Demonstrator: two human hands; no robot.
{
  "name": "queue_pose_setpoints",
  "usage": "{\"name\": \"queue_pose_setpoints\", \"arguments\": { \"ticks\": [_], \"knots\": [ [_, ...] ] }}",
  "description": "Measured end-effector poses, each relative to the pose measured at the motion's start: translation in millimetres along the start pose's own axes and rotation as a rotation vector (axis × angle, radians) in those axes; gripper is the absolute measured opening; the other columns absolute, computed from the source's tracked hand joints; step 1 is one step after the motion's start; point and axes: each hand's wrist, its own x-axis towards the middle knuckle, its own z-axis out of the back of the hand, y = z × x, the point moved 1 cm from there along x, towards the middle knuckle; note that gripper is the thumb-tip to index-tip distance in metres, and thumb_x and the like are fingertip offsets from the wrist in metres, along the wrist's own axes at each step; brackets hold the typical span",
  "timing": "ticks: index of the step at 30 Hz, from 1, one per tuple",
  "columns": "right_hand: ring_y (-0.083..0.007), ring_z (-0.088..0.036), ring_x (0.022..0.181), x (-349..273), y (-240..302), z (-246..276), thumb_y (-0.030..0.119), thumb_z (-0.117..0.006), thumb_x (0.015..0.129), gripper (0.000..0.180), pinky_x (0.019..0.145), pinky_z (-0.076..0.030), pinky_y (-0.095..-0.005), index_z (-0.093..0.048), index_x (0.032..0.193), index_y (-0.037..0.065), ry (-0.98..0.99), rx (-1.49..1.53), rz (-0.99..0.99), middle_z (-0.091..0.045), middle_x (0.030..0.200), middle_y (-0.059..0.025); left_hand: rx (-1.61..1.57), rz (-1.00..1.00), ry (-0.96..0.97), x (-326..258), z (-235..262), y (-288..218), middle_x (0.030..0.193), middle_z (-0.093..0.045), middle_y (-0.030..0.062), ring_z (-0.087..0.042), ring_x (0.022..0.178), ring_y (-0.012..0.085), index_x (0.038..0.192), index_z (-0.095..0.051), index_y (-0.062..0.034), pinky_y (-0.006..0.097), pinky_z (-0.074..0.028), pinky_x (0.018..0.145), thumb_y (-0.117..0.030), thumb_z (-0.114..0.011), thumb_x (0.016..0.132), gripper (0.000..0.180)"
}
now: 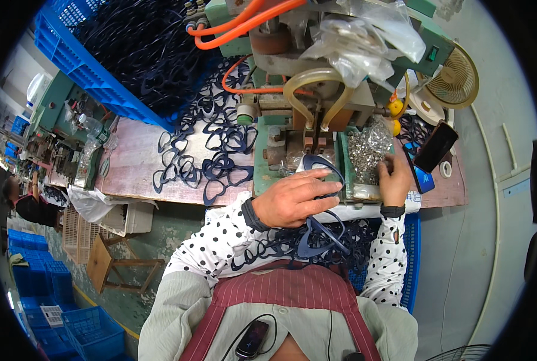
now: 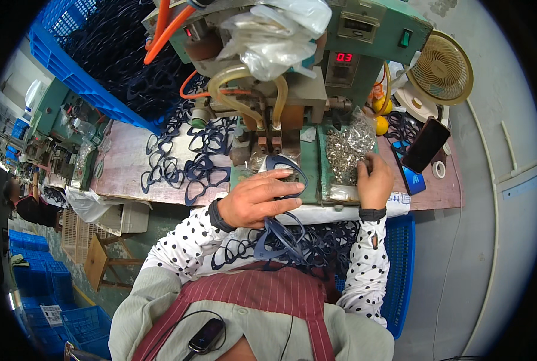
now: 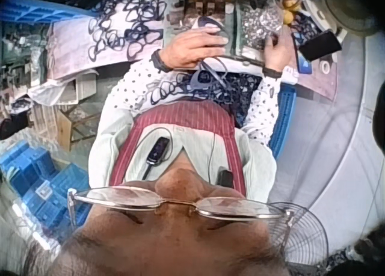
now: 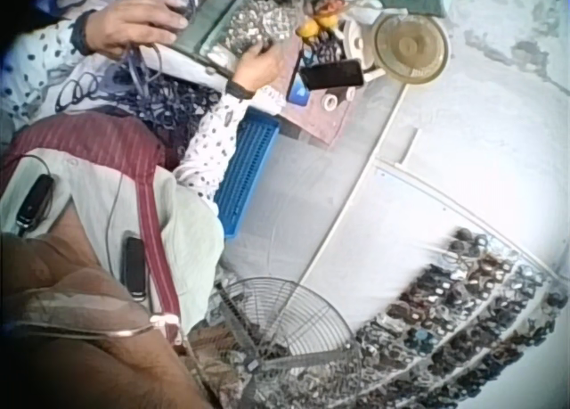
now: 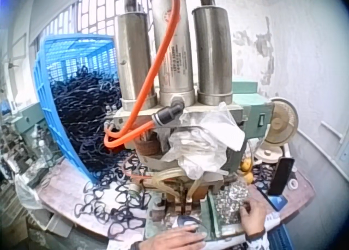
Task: The person repeatedly picks up dark rubber loops from a pile, places them into a press machine, and removes the processed parts. The finished pieces are set aside on the table while the person continues the cycle with new loops.
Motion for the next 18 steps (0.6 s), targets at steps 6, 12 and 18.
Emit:
{"name": "queue_pose_setpoints", "arguments": {
  "ticks": [6,12,18],
  "knots": [
    [-0.0358,-0.061,0.08,-10,2,-21,0.021,-0.072,0.079,0.02,0.071,-0.049,-0.0445,-0.067,0.09,0.005,0.07,-0.233,0.051,-0.063,0.083,-0.0141,0.007,0.028,0.001,0,-1,-3,0.126,-0.059,0.0145,-0.057,0.117,0.0377,0.114,-0.064,-0.0049,0.047,-0.046,0.101,0.0,-0.065,0.07,0.045],
    [-0.0318,-0.063,0.075,-6,3,-20,0.019,-0.069,0.083,0.015,0.067,-0.049,-0.0408,-0.067,0.087,0.005,0.012,-0.015,-0.056,-0.066,0.083,-0.0142,0.171,0.203,-0.37,-29,-18,-25,0.122,-0.06,0.0132,-0.057,0.114,0.0308,0.116,-0.063,-0.0046,0.047,-0.042,0.103,0.006,-0.062,0.077,0.041],
    [-0.0299,-0.066,0.07,-6,8,-19,0.019,-0.065,0.087,0.014,0.065,-0.051,-0.0371,-0.067,0.091,0.006,-0.095,0.123,-0.139,-0.068,0.078,-0.0139,-0.285,0.599,-0.246,-58,-42,-47,0.116,-0.06,0.0172,-0.056,0.11,0.0347,0.116,-0.061,-0.0011,0.042,-0.042,0.097,-0.029,-0.069,0.083,0.044]
  ]
}}
